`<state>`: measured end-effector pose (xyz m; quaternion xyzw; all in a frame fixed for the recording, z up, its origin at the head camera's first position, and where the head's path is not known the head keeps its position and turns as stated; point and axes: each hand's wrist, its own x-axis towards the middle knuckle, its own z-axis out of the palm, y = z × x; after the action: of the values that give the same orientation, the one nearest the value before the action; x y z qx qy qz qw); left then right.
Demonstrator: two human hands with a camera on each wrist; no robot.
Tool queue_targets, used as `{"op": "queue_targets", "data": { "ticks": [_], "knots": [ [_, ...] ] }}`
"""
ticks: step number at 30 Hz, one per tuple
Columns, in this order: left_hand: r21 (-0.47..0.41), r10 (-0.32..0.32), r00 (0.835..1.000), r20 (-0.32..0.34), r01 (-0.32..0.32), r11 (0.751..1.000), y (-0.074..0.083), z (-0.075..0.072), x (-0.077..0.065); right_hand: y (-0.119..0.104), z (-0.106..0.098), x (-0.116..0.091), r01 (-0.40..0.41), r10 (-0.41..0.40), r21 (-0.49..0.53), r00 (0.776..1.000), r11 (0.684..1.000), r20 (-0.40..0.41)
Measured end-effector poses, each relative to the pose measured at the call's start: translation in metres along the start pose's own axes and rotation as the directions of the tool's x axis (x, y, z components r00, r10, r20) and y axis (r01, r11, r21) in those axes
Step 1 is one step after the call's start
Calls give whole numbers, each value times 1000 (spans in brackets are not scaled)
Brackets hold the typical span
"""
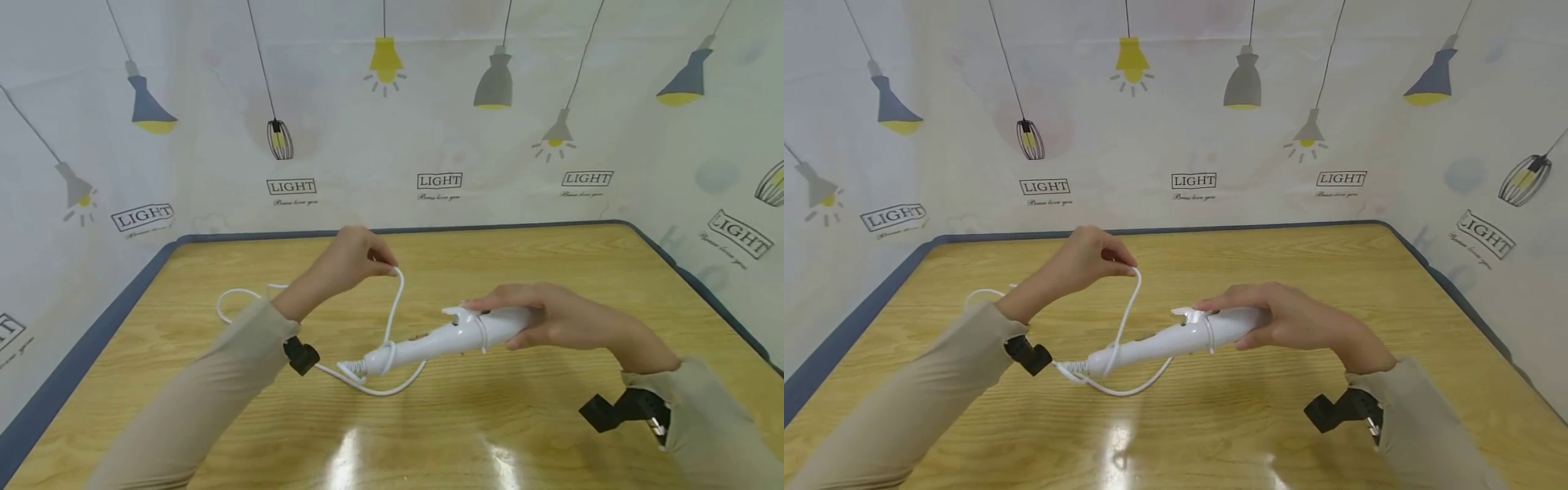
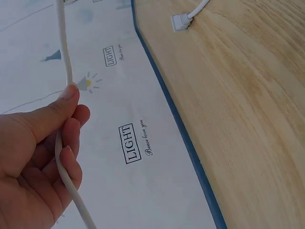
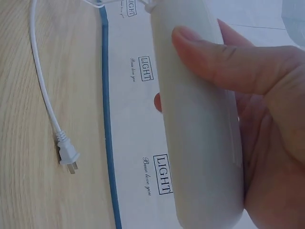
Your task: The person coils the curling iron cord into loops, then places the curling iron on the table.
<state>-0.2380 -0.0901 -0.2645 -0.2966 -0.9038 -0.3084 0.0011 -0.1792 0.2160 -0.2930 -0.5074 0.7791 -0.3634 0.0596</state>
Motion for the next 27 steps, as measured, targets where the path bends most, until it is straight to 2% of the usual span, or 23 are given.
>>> {"op": "queue_targets", "data": {
  "ticks": [4, 8, 10, 14, 16, 19, 23, 25, 27],
  "knots": [
    [-22, 24, 999, -34, -24, 999, -1, -3, -1, 1, 1, 2, -8, 9, -59, 1000, 998, 20],
    [-18, 100, 987, -125, -103, 994, 12, -11, -8, 4, 4, 2, -77, 79, -103, 997, 992, 16],
    [9, 151, 972, -181, -152, 988, 21, -16, -14, 5, 5, 2, -125, 126, -120, 992, 985, 4],
    [116, 277, 927, -252, -255, 960, 41, -21, -26, 7, 4, 4, -213, 211, -126, 977, 969, -35],
    [179, 338, 907, -252, -299, 937, 49, -19, -29, 6, 4, 5, -238, 233, -131, 971, 962, -53],
    [241, 398, 888, -230, -344, 907, 57, -14, -29, 3, 6, 9, -230, 221, -166, 973, 959, -69],
    [249, 421, 882, -210, -368, 896, 57, -4, -25, -3, 10, 12, -200, 186, -252, 980, 947, -76],
    [256, 429, 879, -210, -374, 891, 58, -1, -24, -5, 11, 13, -215, 198, -289, 976, 933, -86],
    [270, 449, 867, -218, -388, 881, 60, 0, -25, -4, 11, 14, -245, 224, -299, 969, 922, -101]
  ]
}}
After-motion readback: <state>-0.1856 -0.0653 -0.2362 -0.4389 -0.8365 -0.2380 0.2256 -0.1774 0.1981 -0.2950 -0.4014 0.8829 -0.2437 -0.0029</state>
